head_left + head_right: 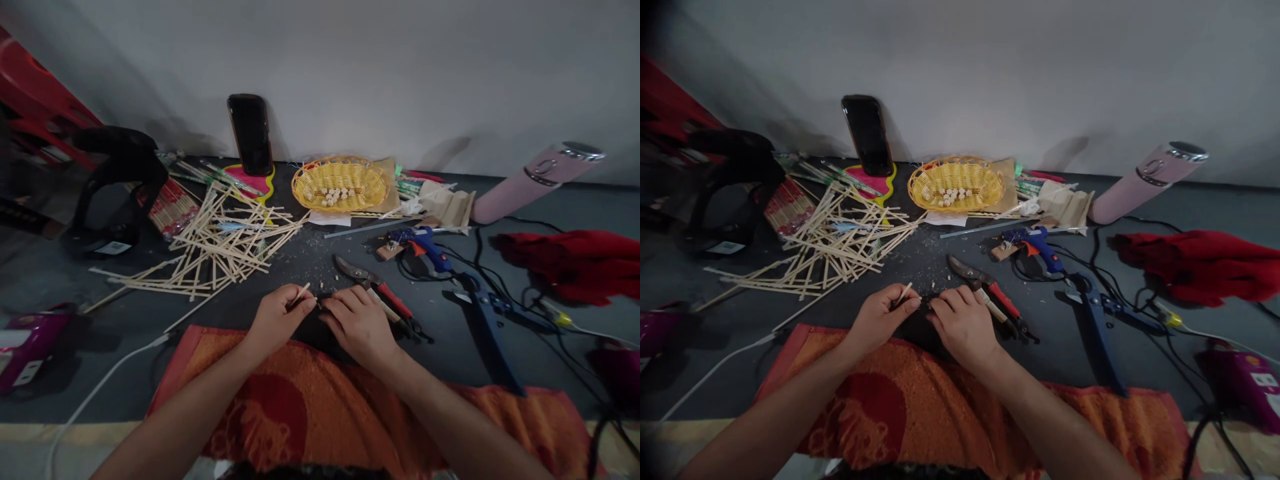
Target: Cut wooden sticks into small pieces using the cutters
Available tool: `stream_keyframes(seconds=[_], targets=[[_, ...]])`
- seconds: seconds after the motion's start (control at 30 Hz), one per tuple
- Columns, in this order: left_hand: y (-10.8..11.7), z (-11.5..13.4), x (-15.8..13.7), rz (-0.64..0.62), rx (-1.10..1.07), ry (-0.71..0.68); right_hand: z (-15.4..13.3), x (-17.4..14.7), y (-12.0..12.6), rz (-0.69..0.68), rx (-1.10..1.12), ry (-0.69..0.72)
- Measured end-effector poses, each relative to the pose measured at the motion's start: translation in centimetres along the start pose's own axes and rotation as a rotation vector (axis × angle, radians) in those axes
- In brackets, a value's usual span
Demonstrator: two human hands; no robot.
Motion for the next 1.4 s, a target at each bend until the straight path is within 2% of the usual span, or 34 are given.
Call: stream_keyframes(seconds=[0.23,0.33,0.47,0.6,0.8,0.97,1.4], targets=[[-0.3,-0.5,0.0,0.023,-0.06,-0.006,-0.4,0.8,-0.9,0.019,-0.12,-0.005],[-0.1,-0.2,-0.3,0.005,-0.076,-0.017,0.4,0.2,-0.3,0.087,-0.011,-0.055],[0.1,0.6,-0.8,-0.024,-0.055,-0.137,0.7,-0.6,0.8,0.175,0.227,-0.174],[-0.2,0.7,-1.2,-0.07,-0.052,-0.17,0.2,-0.9,1.3,0.184,0.415,-0.166],[-0.7,0.7,-1.6,-0.128,-0.053,-0.183,0.1,-1.2,1.2,0.2,0.493,-0.237],[-0.8,1.3,-1.7,-0.149,-0.048,-0.175,0.0,-1.3,1.3,0.204,0.516,-0.212],[-0.3,2.1,-1.8,-0.334,-0.201,-0.096,-0.7,-1.3,2.3,0.258,0.602,-0.08]])
Point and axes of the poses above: each hand's wrist, its own x-axis towards the middle knuckle, its own y-axis out of the back of the hand, z = x × y, the point moved 1 cm from there along x, towards the middle knuckle, and after that the axes turned 15 degrees about z, right-handed, at the moved point
